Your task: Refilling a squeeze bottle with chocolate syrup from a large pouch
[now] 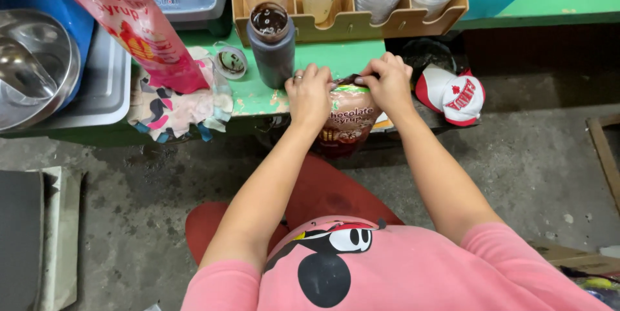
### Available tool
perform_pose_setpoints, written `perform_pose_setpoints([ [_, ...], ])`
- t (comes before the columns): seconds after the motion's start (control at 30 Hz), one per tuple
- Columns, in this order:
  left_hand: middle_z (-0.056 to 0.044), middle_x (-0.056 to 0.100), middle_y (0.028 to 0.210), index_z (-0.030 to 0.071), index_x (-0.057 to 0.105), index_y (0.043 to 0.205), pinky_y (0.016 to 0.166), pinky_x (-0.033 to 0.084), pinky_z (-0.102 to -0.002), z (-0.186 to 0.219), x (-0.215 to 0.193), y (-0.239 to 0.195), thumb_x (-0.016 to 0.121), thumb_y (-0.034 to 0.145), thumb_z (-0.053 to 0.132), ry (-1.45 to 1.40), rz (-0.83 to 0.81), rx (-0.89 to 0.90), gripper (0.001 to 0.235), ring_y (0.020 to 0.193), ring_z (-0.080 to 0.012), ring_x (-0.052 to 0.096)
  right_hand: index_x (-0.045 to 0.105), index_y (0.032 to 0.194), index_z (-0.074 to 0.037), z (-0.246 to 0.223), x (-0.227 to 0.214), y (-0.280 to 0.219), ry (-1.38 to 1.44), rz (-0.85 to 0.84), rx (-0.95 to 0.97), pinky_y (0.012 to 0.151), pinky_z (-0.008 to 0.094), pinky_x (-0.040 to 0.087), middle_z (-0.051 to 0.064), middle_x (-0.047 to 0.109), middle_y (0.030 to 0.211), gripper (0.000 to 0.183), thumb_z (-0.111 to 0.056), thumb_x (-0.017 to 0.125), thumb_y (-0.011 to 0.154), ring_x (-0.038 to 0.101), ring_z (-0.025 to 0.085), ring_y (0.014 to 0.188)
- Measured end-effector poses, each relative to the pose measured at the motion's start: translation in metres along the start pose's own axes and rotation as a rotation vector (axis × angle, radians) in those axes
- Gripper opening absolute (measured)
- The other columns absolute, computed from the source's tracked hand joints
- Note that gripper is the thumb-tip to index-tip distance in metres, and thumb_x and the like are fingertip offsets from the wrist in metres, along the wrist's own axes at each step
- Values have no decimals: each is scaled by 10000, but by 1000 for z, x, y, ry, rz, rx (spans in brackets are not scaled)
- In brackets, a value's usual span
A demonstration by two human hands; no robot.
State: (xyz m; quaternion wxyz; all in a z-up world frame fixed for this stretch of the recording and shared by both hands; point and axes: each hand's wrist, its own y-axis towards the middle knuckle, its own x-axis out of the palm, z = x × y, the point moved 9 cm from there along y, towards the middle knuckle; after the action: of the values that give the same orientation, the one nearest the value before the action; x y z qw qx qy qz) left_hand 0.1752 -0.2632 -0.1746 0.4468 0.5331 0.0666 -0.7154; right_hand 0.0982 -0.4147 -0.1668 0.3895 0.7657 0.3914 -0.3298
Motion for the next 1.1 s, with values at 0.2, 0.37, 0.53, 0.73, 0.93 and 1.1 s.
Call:
perform_pose_setpoints([
  [0.2,-11,456,809,186,523,808,749,429,-386,22,-13,3,675,720,317,226,231,176,220,810,-233,517,639,793,-261,9,7,20,21,-14,31,878,349,301,-54,465,810,144,-226,761,725,490,152,903],
  [0.37,-203,424,1369,-42,484,1261,1047,310,-449,78,3,-30,424,950,219,3,-98,425,410,1257,-338,421,647,808,-284,24,20,27,35,-52,34,869,335,300,-62,482,815,138,-234,748,729,505,139,933],
  [0.53,-153,180,1510,33,255,1429,1120,165,-399,66,32,-41,448,937,371,204,-327,410,627,1388,-300,204,649,812,-293,22,22,27,48,-56,7,859,327,316,-61,488,819,134,-262,752,732,516,141,941],
  [0.73,-134,231,1499,85,242,1443,1111,198,-405,61,31,-57,457,936,326,177,-201,476,602,1379,-297,230,653,836,-293,18,25,24,126,-36,12,841,313,325,-68,497,833,142,-299,755,737,532,140,943],
  [0.93,-142,283,1473,64,278,1422,1109,210,-434,62,23,-70,456,906,289,147,-161,489,590,1355,-299,284,642,826,-284,17,26,22,146,-23,43,844,319,296,-70,496,851,130,-296,747,750,519,135,961],
  [1.1,-100,453,1364,94,407,1352,1018,326,-416,66,11,-44,382,941,336,22,-174,459,477,1277,-250,424,644,815,-283,33,35,28,165,-59,62,842,322,304,-69,508,847,136,-320,747,734,525,140,968],
])
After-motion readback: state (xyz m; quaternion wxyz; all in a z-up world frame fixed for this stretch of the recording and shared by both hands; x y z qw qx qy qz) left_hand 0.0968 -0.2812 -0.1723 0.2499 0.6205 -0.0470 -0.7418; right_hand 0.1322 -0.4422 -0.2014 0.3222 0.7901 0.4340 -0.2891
